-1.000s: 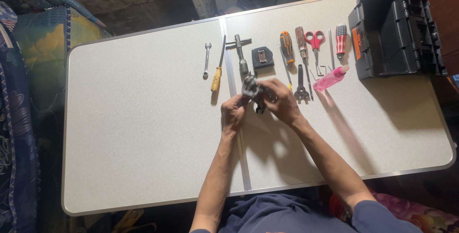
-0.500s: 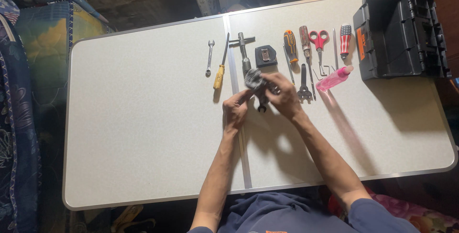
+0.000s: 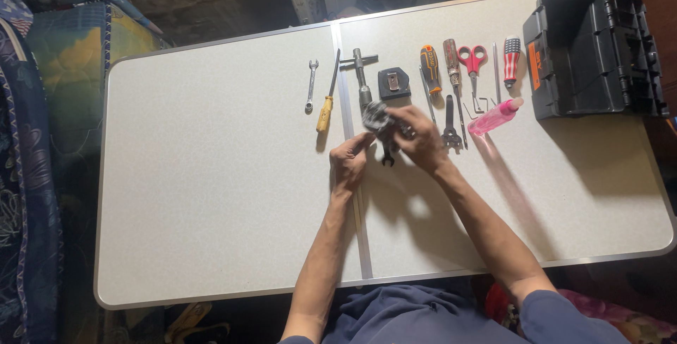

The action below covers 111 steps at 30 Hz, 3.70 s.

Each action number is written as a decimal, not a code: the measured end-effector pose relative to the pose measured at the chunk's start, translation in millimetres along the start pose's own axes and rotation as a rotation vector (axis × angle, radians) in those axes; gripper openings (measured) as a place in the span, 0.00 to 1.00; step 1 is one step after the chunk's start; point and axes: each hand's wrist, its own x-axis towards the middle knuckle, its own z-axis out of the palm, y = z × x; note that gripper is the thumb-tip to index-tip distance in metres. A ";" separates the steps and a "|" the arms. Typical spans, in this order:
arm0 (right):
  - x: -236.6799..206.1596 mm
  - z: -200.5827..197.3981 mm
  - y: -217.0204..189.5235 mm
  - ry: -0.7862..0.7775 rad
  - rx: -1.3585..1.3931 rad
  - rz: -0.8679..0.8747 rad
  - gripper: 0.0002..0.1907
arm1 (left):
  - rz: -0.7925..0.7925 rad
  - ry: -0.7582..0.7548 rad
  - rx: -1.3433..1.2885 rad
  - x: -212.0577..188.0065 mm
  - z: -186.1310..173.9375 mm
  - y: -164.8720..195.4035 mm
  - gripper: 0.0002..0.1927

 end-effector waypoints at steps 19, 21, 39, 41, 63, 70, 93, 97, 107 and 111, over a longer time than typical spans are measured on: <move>6.0 -16.1 2.7 0.150 -0.083 0.212 0.22 | -0.034 0.028 -0.018 -0.1 4.1 -1.9 0.10; 3.7 -17.2 -0.6 0.149 -0.002 0.255 0.22 | -0.032 0.023 0.013 0.2 3.9 -2.1 0.10; -7.7 -3.0 -20.3 -0.004 0.071 -0.008 0.25 | -0.020 -0.071 -0.016 4.7 -1.5 -6.5 0.13; -6.1 -0.2 -19.4 -0.024 0.094 0.104 0.27 | -0.077 -0.083 -0.045 5.8 -1.9 -0.9 0.13; -5.1 -8.8 -4.2 0.044 0.096 0.221 0.22 | -0.058 -0.128 0.118 16.6 11.5 0.3 0.13; 11.4 -25.5 -2.8 0.210 0.038 0.243 0.19 | -0.020 -0.080 0.109 5.4 6.1 12.1 0.11; 11.7 -5.3 -5.1 0.003 0.080 0.204 0.21 | -0.165 -0.076 -0.035 31.3 6.7 11.0 0.12; 14.6 -19.9 8.5 0.114 -0.022 0.312 0.21 | -0.007 -0.133 -0.276 33.7 -2.9 8.9 0.14; 17.1 -2.2 7.5 -0.071 0.193 0.192 0.21 | -0.119 -0.150 -0.341 41.3 -0.4 0.8 0.14; 16.9 -18.6 13.9 0.055 0.022 0.280 0.21 | -0.121 -0.112 -0.338 34.0 1.1 0.6 0.19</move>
